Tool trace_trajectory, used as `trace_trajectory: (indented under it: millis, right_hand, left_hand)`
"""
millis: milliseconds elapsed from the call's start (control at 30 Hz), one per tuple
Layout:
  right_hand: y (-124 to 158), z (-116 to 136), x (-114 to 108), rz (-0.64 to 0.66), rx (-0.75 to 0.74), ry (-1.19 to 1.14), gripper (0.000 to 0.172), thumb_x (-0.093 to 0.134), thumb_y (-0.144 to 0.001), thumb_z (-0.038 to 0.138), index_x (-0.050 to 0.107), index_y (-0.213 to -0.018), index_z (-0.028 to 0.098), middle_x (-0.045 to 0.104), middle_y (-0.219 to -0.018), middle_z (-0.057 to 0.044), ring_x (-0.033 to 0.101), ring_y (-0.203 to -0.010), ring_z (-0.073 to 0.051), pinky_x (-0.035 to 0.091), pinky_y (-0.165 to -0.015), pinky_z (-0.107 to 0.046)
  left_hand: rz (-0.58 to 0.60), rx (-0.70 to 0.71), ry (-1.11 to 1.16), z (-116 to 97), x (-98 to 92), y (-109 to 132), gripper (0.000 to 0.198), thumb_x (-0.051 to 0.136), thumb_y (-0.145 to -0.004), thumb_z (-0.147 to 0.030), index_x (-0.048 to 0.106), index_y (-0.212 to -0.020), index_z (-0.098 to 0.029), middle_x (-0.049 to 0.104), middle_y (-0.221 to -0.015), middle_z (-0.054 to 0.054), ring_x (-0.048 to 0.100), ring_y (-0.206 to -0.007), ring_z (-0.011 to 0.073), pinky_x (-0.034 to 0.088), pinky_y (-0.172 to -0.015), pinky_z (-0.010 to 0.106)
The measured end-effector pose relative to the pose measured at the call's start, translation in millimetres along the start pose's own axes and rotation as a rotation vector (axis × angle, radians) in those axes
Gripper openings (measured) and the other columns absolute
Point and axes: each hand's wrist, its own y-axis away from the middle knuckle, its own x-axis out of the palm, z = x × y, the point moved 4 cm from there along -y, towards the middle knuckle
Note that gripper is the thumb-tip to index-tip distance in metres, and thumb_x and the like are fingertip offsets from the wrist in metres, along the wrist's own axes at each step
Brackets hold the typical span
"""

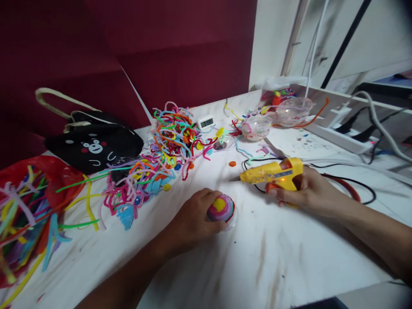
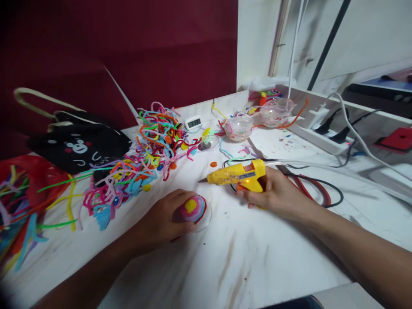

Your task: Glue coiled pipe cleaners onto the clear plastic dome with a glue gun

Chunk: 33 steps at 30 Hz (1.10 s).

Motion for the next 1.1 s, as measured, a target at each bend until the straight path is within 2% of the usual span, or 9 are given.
trace_trajectory:
  millis: [100,200,333,467,667,800,1000,1100]
  right_hand:
    - [1,-4,2,0.08,0.004,-0.033,0.043,0.079,-0.068,0.047,0.064,-0.094,0.017,0.07,-0.079,-0.004,0.061,-0.057,-0.015,0.054,-0.051,-0.027]
    - [1,-6,1,0.097,0.029,-0.049,0.039,0.078,-0.069,0.044,0.063,-0.093,0.017,0.067,-0.071,-0.002,0.059,-0.053,-0.015,0.053,-0.048,-0.027]
    - [0,-8,0,0.067,0.029,-0.095,0.033,0.08,-0.069,0.038,0.061,-0.087,0.018,0.067,-0.07,-0.001,0.059,-0.052,-0.014,0.052,-0.048,-0.026]
    - [2,-10,-3,0.041,0.013,-0.058,0.03,0.078,-0.072,0.035,0.062,-0.091,0.019,0.069,-0.078,-0.002,0.061,-0.058,-0.015,0.052,-0.051,-0.026]
    - [6,-14,-4,0.015,0.03,-0.045,0.037,0.078,-0.071,0.046,0.062,-0.092,0.019,0.071,-0.086,-0.006,0.064,-0.065,-0.019,0.053,-0.054,-0.029]
    - [9,-13,-4,-0.009,0.027,-0.025,0.04,0.08,-0.068,0.049,0.065,-0.089,0.02,0.07,-0.082,-0.005,0.063,-0.068,-0.021,0.051,-0.053,-0.028]
    - [11,-13,-6,0.0,-0.107,-0.012,0.037,0.083,-0.069,0.044,0.068,-0.095,0.022,0.072,-0.087,-0.004,0.066,-0.074,-0.02,0.054,-0.059,-0.026]
    - [12,-14,-6,-0.018,-0.106,-0.025,0.037,0.084,-0.068,0.041,0.069,-0.096,0.021,0.074,-0.087,-0.004,0.067,-0.073,-0.02,0.055,-0.059,-0.024]
  left_hand:
    - [-0.001,-0.026,0.028,3,-1.3,-2,0.043,0.071,-0.074,-0.034,0.062,-0.115,-0.024,0.062,-0.112,0.006,0.058,-0.101,0.0234,0.047,-0.089,0.035]
    - [-0.027,-0.025,0.04,8,-3.7,-5,0.048,0.073,-0.072,-0.035,0.061,-0.117,-0.026,0.062,-0.116,0.005,0.059,-0.105,0.0243,0.047,-0.094,0.036]
    - [-0.092,-0.004,0.102,15,-6.9,-8,0.052,0.077,-0.07,-0.035,0.062,-0.118,-0.023,0.063,-0.119,0.006,0.059,-0.111,0.0253,0.046,-0.098,0.035]
    - [-0.126,0.074,0.19,20,-5.1,-11,0.057,0.08,-0.07,-0.037,0.061,-0.121,-0.021,0.062,-0.122,0.006,0.059,-0.114,0.025,0.046,-0.1,0.033]
    - [-0.21,0.167,0.31,30,0.5,-13,0.065,0.081,-0.071,-0.039,0.058,-0.129,-0.023,0.058,-0.125,0.008,0.057,-0.118,0.0248,0.049,-0.1,0.032]
    - [-0.267,0.209,0.284,30,0.3,-11,0.065,0.081,-0.072,-0.037,0.056,-0.131,-0.024,0.057,-0.126,0.009,0.057,-0.117,0.0246,0.049,-0.101,0.033]
    - [-0.366,0.271,0.259,29,0.0,-10,0.065,0.082,-0.071,-0.038,0.058,-0.13,-0.023,0.06,-0.124,0.01,0.059,-0.113,0.0258,0.049,-0.101,0.037]
    - [-0.381,0.256,0.294,31,1.8,-11,0.065,0.082,-0.071,-0.039,0.059,-0.13,-0.024,0.06,-0.124,0.01,0.059,-0.114,0.0263,0.05,-0.1,0.036]
